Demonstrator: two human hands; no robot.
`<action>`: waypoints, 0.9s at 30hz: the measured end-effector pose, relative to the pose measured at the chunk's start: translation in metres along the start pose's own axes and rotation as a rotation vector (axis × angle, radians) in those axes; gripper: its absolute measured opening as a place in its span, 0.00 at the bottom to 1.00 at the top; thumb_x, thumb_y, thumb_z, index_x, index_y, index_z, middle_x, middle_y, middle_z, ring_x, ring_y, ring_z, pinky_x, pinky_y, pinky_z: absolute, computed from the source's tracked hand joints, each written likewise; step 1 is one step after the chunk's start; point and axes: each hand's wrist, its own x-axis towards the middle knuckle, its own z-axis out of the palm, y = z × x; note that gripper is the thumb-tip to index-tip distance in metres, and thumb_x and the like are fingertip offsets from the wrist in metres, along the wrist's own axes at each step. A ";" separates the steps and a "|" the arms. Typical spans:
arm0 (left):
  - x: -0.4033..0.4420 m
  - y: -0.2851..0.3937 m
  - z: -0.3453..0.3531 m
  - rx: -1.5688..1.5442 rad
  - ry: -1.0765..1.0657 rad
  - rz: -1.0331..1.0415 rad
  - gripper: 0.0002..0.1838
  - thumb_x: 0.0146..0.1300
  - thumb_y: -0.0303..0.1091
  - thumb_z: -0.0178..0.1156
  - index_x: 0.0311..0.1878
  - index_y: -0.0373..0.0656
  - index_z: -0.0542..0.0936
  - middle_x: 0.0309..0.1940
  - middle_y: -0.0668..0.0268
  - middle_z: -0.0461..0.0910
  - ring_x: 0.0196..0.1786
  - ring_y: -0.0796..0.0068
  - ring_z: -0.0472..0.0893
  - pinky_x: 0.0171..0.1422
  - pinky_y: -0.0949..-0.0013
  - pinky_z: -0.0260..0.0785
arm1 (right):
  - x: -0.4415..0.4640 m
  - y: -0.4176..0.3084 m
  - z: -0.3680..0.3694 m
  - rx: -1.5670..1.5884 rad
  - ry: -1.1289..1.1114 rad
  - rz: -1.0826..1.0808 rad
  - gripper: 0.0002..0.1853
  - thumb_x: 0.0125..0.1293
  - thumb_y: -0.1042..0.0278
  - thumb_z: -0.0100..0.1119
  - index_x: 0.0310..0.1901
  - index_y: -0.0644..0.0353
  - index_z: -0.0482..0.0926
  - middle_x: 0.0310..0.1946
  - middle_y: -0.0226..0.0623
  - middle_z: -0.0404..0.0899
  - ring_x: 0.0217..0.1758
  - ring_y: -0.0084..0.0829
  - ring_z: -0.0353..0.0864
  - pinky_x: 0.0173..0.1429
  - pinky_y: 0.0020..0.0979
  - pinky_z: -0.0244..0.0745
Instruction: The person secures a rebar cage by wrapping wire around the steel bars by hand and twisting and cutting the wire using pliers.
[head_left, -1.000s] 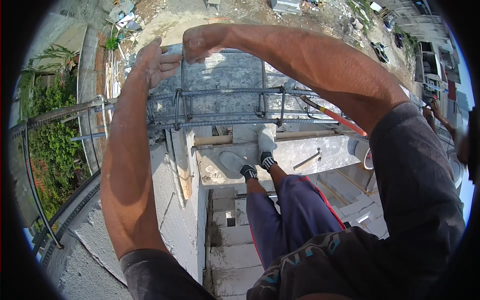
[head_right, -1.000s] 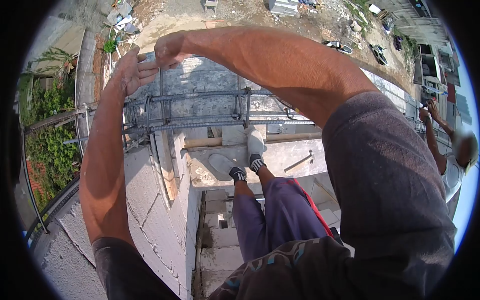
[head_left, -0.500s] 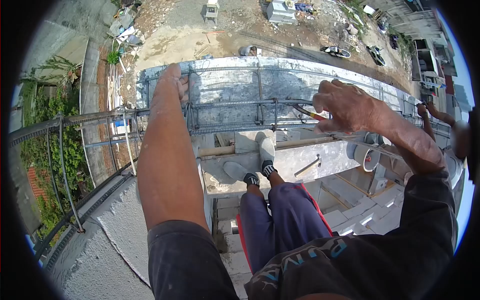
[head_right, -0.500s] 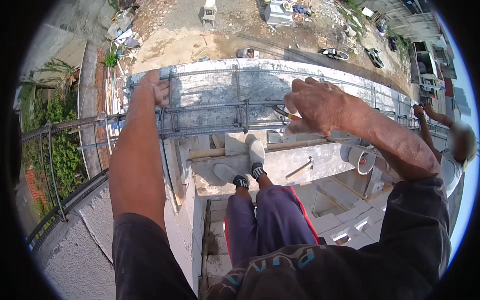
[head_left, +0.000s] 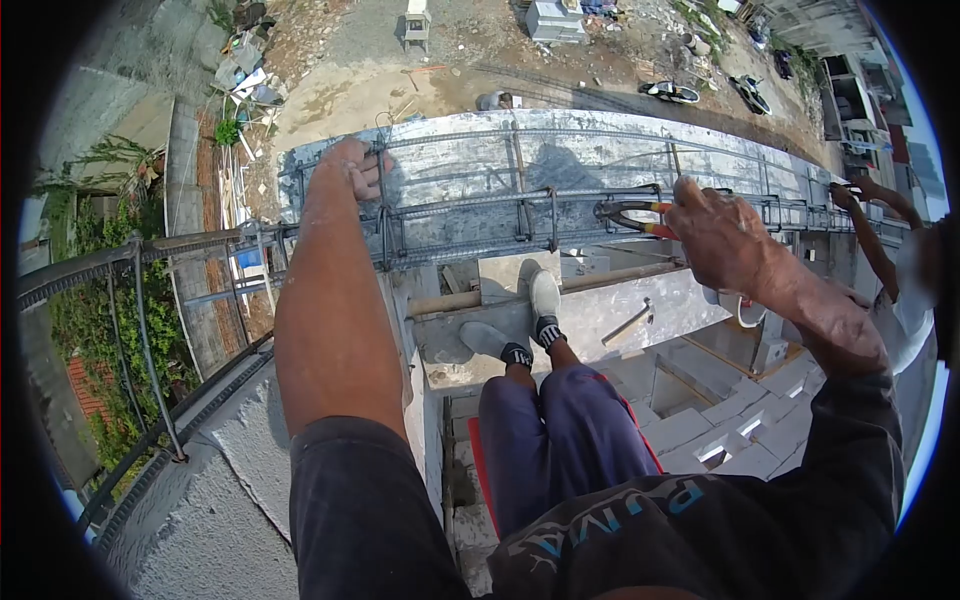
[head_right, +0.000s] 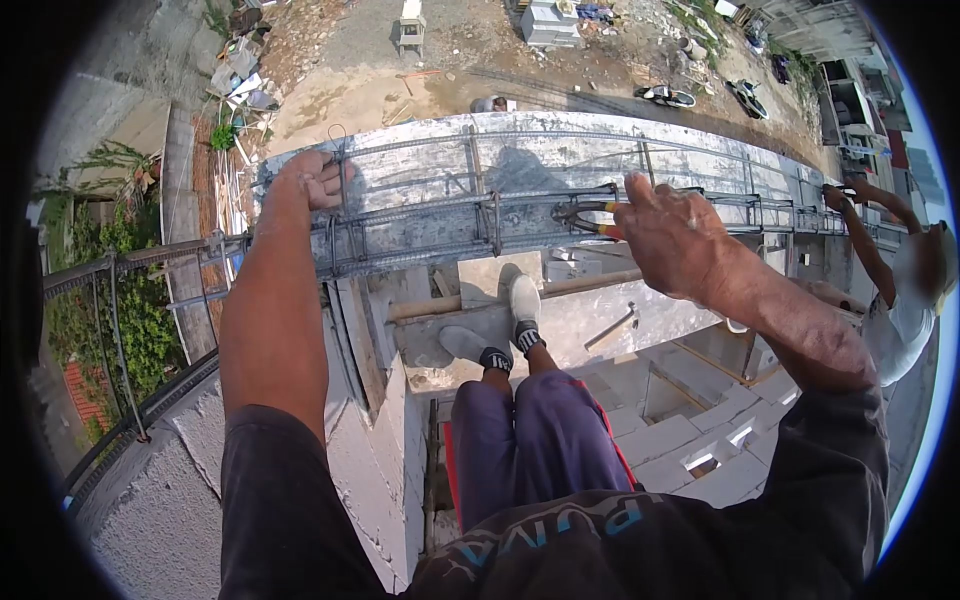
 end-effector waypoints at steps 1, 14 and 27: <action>0.000 -0.001 0.001 -0.010 0.000 0.008 0.15 0.78 0.38 0.39 0.53 0.44 0.75 0.50 0.66 0.83 0.46 0.72 0.84 0.54 0.55 0.71 | -0.007 0.002 -0.014 0.077 -0.075 0.070 0.19 0.62 0.71 0.57 0.55 0.63 0.76 0.50 0.44 0.75 0.52 0.38 0.83 0.54 0.44 0.77; -0.025 -0.002 0.012 -0.057 0.126 0.020 0.09 0.75 0.38 0.48 0.50 0.46 0.74 0.37 0.73 0.79 0.45 0.68 0.86 0.53 0.53 0.73 | 0.002 0.020 -0.078 1.893 0.005 -0.074 0.17 0.58 0.71 0.73 0.44 0.58 0.74 0.32 0.35 0.81 0.33 0.32 0.88 0.36 0.32 0.86; -0.020 -0.005 0.009 -0.155 0.064 0.012 0.12 0.72 0.40 0.49 0.52 0.49 0.76 0.47 0.66 0.84 0.49 0.63 0.84 0.56 0.47 0.65 | 0.268 -0.090 -0.154 0.320 -0.087 -0.186 0.19 0.59 0.60 0.71 0.49 0.54 0.78 0.32 0.34 0.82 0.36 0.31 0.86 0.45 0.41 0.82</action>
